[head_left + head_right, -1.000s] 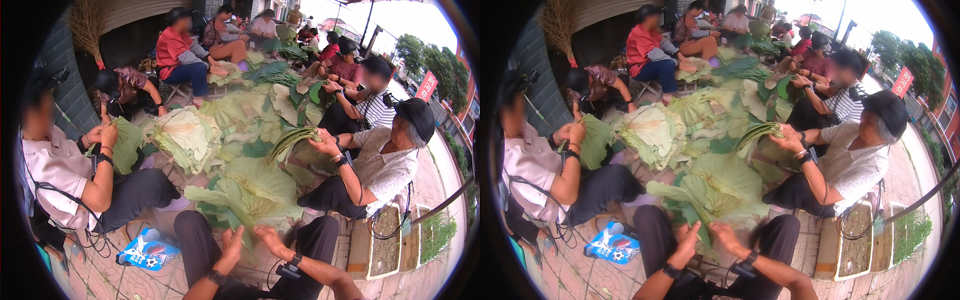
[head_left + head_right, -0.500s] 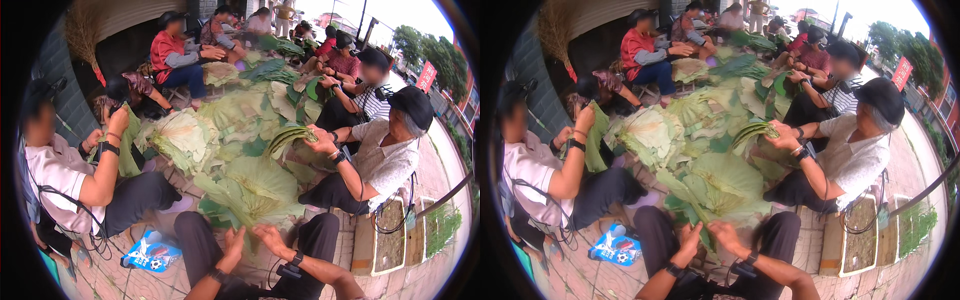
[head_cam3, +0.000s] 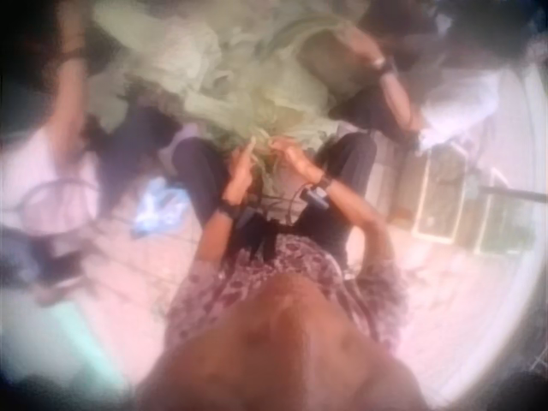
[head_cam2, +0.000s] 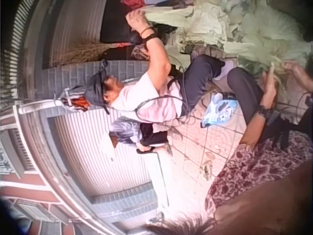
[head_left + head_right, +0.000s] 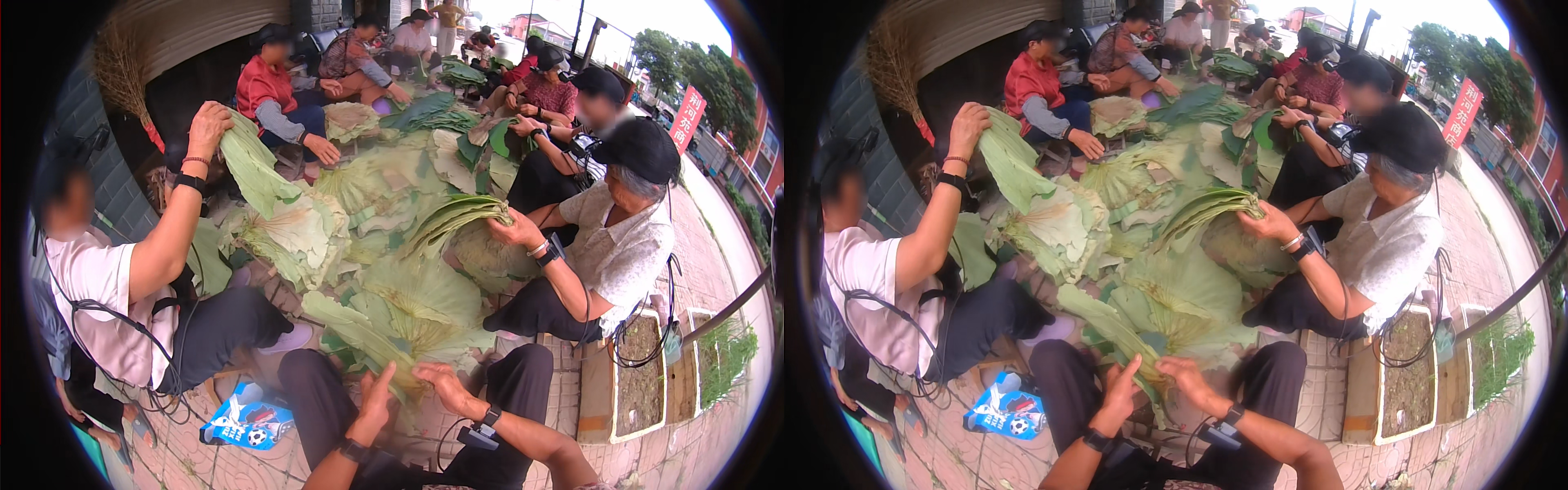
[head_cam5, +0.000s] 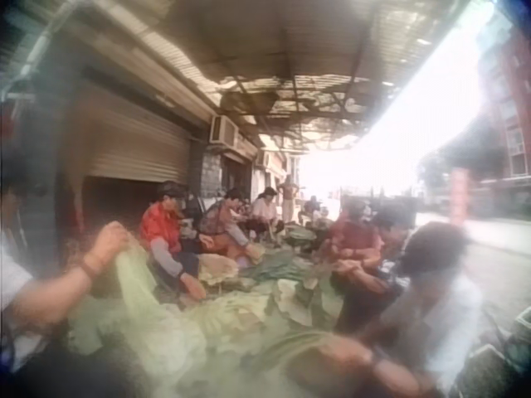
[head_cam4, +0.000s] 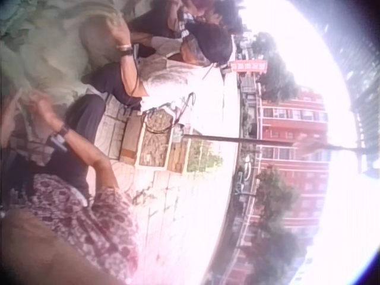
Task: The person sits among a group and repeatedly picks up large green leaves from a central pile, separates them by hand, and places them into a growing stack. The person handles the leaves one at a time, folding and aligning them as they build the pile.
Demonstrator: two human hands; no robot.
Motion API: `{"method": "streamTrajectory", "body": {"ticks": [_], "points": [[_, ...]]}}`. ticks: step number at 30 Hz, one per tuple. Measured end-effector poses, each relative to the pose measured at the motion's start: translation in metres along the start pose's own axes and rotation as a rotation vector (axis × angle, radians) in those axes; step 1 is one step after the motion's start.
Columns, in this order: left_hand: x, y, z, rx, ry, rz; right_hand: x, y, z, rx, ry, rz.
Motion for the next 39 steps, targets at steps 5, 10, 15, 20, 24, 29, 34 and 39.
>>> {"method": "streamTrajectory", "body": {"ticks": [5,10,15,20,24,29,34,39], "points": [[0.006,-0.012,0.009,-0.019,0.054,-0.054,0.002,0.000,-0.016,0.055,0.191,0.082],[0.016,-0.025,0.020,0.001,0.117,-0.179,0.002,0.010,-0.023,0.106,0.267,0.145],[0.012,-0.031,0.014,0.056,0.228,-0.339,-0.009,0.026,0.003,-0.081,0.121,0.356],[0.011,-0.033,-0.001,-0.051,0.286,-0.331,-0.026,0.044,0.020,-0.558,-0.135,0.468],[0.006,-0.030,-0.007,0.007,0.300,-0.343,-0.026,0.053,0.010,-0.853,-0.271,0.415],[0.004,-0.026,-0.012,0.047,0.219,-0.382,-0.018,0.049,0.003,-0.869,-0.400,0.370],[0.009,-0.027,-0.009,0.000,0.211,-0.383,-0.011,0.038,0.013,-0.894,-0.313,0.343],[0.025,-0.039,0.003,-0.115,0.240,-0.376,-0.014,0.047,0.010,-1.092,-0.490,0.284]]}}
Point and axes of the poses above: each hand's wrist, its own x-axis towards the middle knuckle, its own y-axis out of the palm, z = x × y, the point moved 3 cm from there along x, towards the middle knuckle, and after that the axes turned 1 degree about -x, right-handed, at the moved point
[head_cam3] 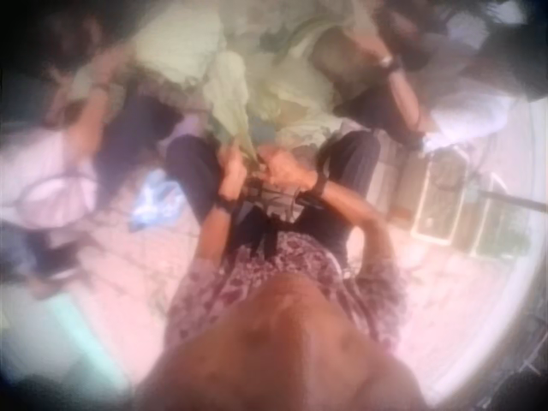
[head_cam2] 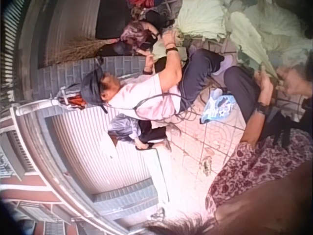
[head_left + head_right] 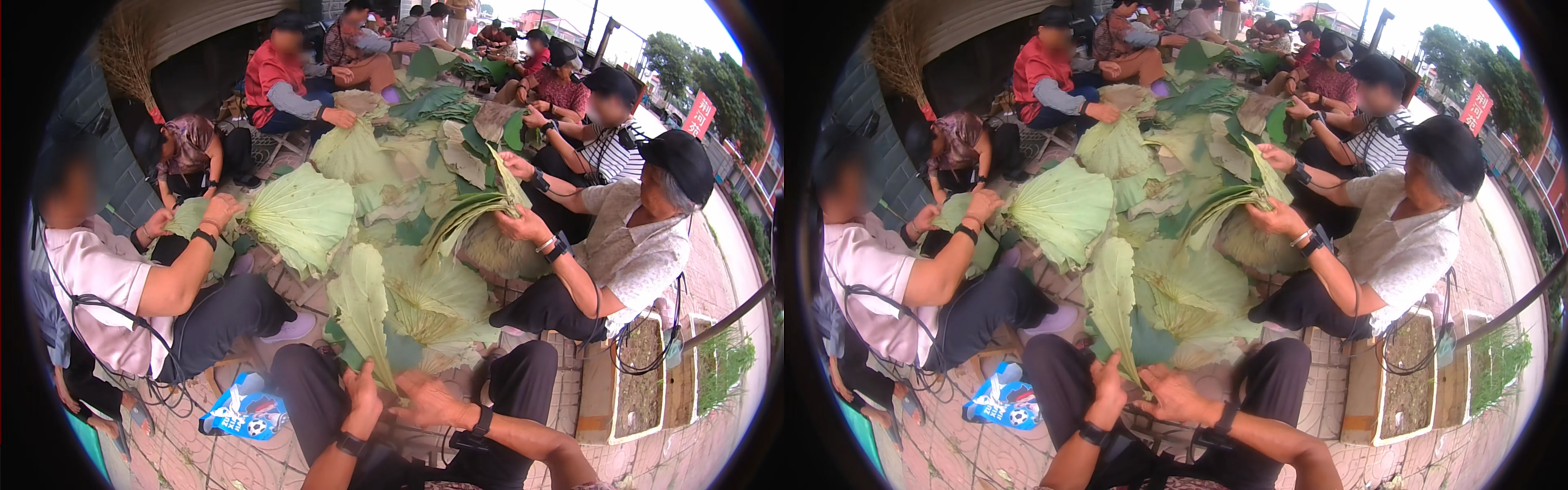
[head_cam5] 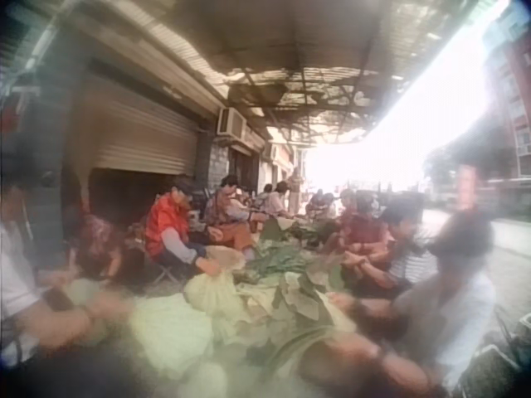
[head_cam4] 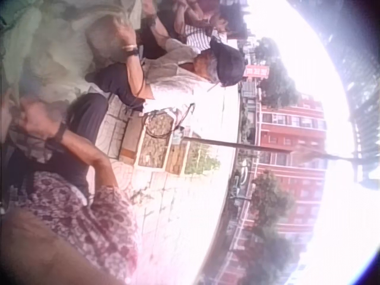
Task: The person sits among a group and repeatedly picks up large green leaves from a central pile, separates them by hand, and places them into a growing stack. The person handles the leaves one at a time, folding and aligning them as they build the pile.
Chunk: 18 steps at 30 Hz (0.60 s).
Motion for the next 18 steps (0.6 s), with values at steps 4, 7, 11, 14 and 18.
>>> {"method": "streamTrajectory", "body": {"ticks": [4,7,11,14,18], "points": [[0.006,-0.006,0.009,0.044,-0.072,-0.005,-0.001,0.016,-0.007,-0.048,0.032,-0.023],[0.004,-0.006,0.007,0.056,-0.073,0.005,-0.001,0.016,-0.018,0.047,0.093,-0.044],[-0.004,-0.001,0.000,0.039,-0.143,0.068,-0.001,0.003,-0.021,0.119,0.104,-0.066],[-0.008,0.002,-0.002,0.022,-0.181,0.084,-0.001,-0.004,-0.020,0.169,0.147,-0.048],[-0.007,0.001,-0.003,0.032,-0.191,0.093,-0.002,-0.002,-0.029,0.385,0.268,-0.002]]}}
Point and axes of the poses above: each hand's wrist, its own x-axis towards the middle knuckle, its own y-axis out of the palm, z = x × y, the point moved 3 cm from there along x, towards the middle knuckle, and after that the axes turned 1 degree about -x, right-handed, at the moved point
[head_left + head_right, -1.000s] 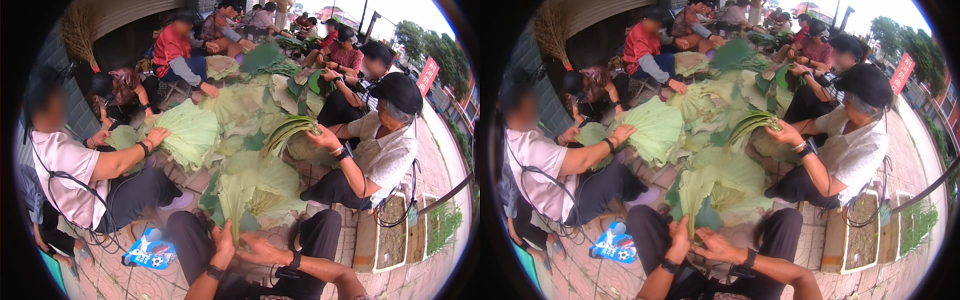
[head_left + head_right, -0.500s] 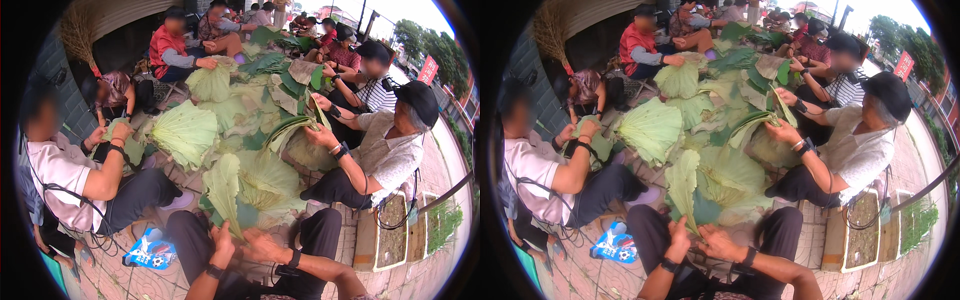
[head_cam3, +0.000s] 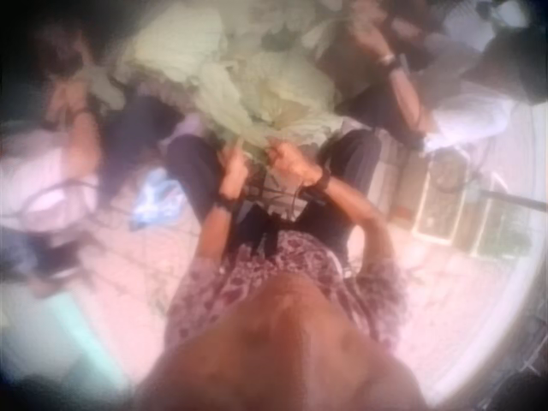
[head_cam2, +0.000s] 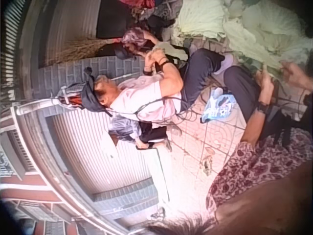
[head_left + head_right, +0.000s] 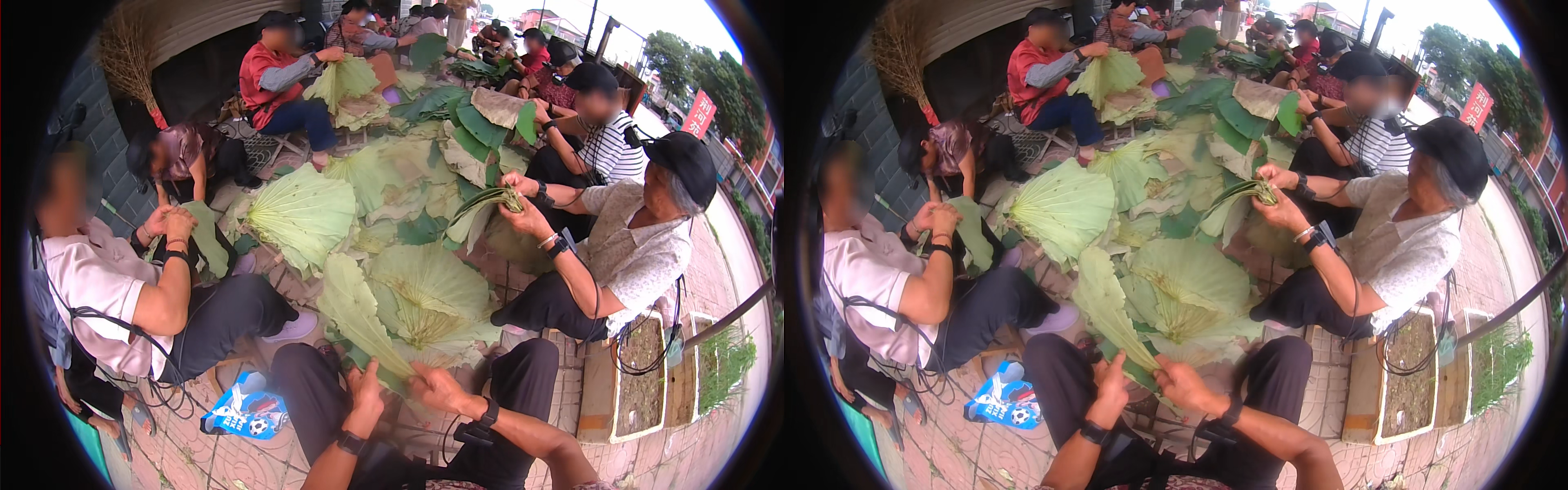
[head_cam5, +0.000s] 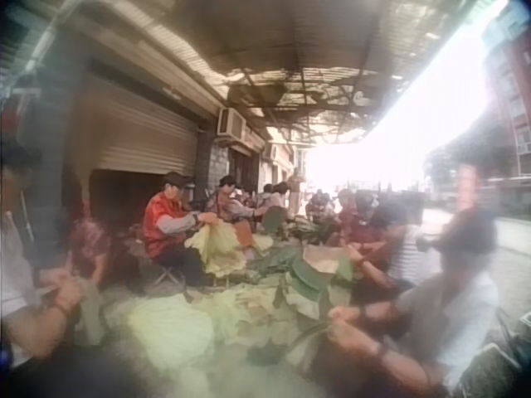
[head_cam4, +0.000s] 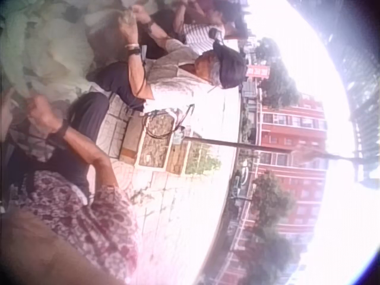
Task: The person sits among a group and repeatedly picks up large green leaves from a central pile, separates them by hand, and places them into a growing stack. The person handles the leaves one at a time, folding and aligning them as they build the pile.
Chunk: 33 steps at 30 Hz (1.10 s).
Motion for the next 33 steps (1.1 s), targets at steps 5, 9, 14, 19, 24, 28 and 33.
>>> {"method": "streamTrajectory", "body": {"ticks": [5,9,14,19,24,28,33], "points": [[-0.001,-0.002,-0.001,0.007,-0.005,0.018,0.007,0.002,-0.021,0.438,0.072,-0.017],[-0.005,-0.004,-0.002,0.030,-0.016,0.020,0.007,-0.002,-0.031,0.748,0.269,-0.034],[0.001,-0.013,0.008,0.172,-0.020,0.013,0.003,-0.007,-0.030,0.749,0.325,-0.023],[0.002,-0.017,0.021,0.368,0.233,0.102,-0.002,-0.004,-0.027,0.549,0.154,0.004],[-0.004,-0.016,0.023,0.448,0.305,0.180,-0.005,-0.004,-0.021,0.425,0.080,0.030],[-0.006,-0.011,0.020,0.496,0.295,0.176,-0.003,-0.007,-0.016,0.298,0.107,0.012],[-0.012,-0.004,0.018,0.478,0.298,0.205,-0.003,-0.011,-0.013,0.152,0.117,0.011]]}}
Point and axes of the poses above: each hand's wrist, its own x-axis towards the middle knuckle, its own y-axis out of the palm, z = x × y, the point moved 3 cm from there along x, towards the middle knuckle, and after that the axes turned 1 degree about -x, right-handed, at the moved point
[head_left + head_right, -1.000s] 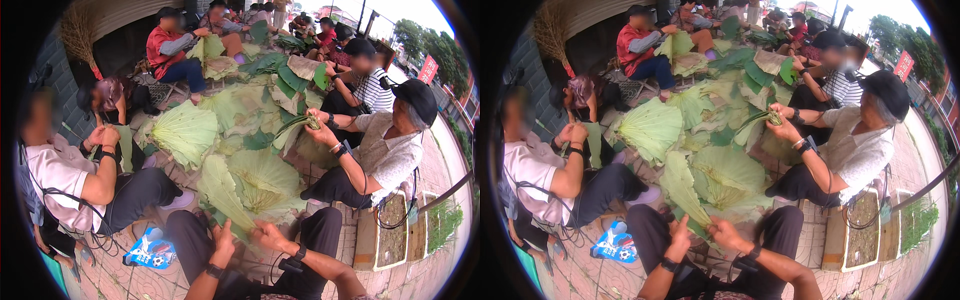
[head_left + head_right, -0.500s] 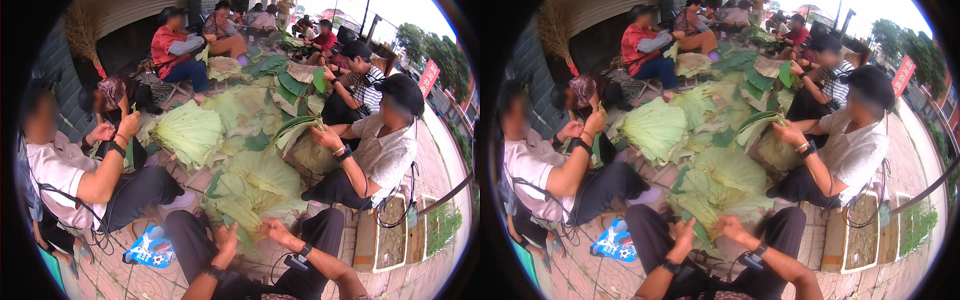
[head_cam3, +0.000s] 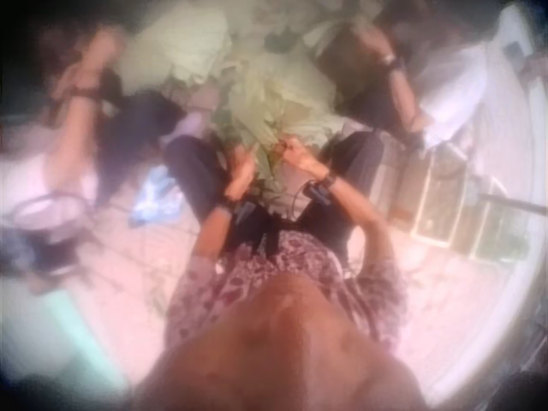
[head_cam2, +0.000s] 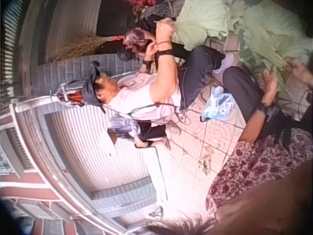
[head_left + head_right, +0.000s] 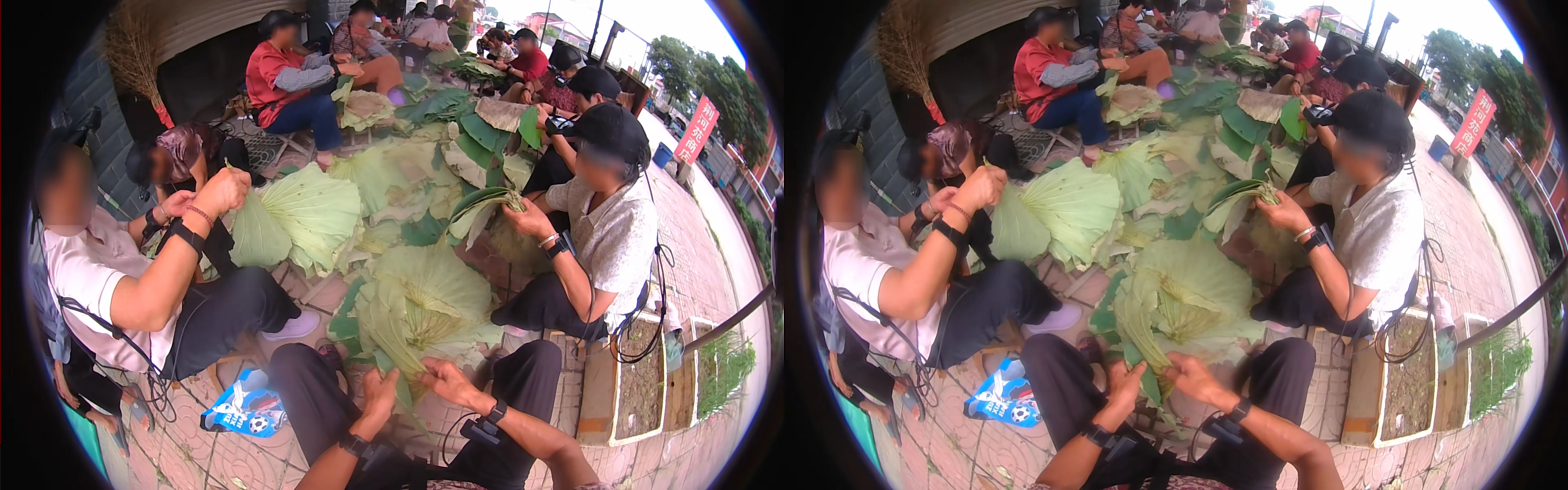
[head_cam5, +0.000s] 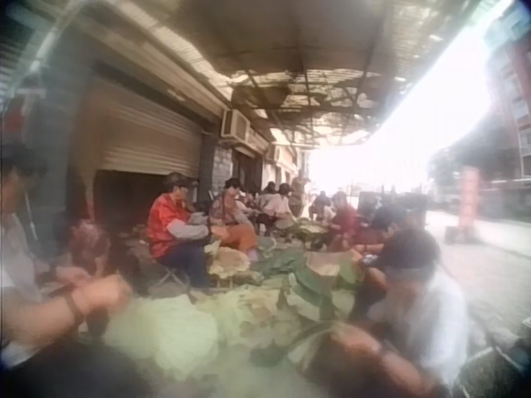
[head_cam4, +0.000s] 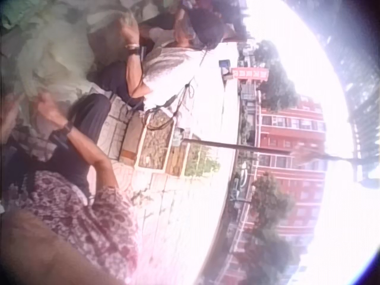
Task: The person sits among a group and repeatedly picks up large green leaves from a central pile, separates them by hand, and places them into a growing stack. The person handles the leaves one at a time, folding and aligning them as they build the pile.
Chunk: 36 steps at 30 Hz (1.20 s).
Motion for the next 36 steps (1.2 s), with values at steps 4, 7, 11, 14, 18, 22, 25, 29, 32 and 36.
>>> {"method": "streamTrajectory", "body": {"ticks": [4,7,11,14,18,22,25,29,32,36], "points": [[-0.005,0.004,-0.001,0.110,0.012,-0.018,-0.003,-0.001,0.002,0.000,-0.038,0.030],[-0.005,0.007,-0.006,0.164,0.033,-0.045,-0.003,-0.002,0.006,0.050,-0.121,0.017],[-0.013,0.012,-0.014,0.182,0.089,-0.063,-0.001,-0.003,0.000,0.063,-0.063,0.034],[-0.017,0.015,-0.021,0.182,0.107,-0.072,0.001,-0.003,-0.003,0.106,-0.079,0.025],[-0.025,0.019,-0.018,0.238,0.168,-0.093,-0.005,-0.002,-0.002,0.142,-0.075,0.020],[-0.017,0.018,-0.014,0.298,0.163,-0.116,-0.003,-0.003,0.009,0.174,-0.059,0.013],[-0.011,0.017,-0.012,0.290,0.121,-0.102,0.002,-0.003,0.012,0.202,-0.036,0.036],[-0.007,0.016,-0.012,0.170,0.060,-0.080,0.009,0.002,0.003,0.383,0.034,0.033],[-0.005,0.015,-0.012,0.107,0.057,-0.112,0.012,0.004,-0.010,0.337,0.115,0.016],[-0.002,0.009,-0.008,0.095,-0.070,-0.084,0.014,0.004,-0.020,0.322,0.110,0.036]]}}
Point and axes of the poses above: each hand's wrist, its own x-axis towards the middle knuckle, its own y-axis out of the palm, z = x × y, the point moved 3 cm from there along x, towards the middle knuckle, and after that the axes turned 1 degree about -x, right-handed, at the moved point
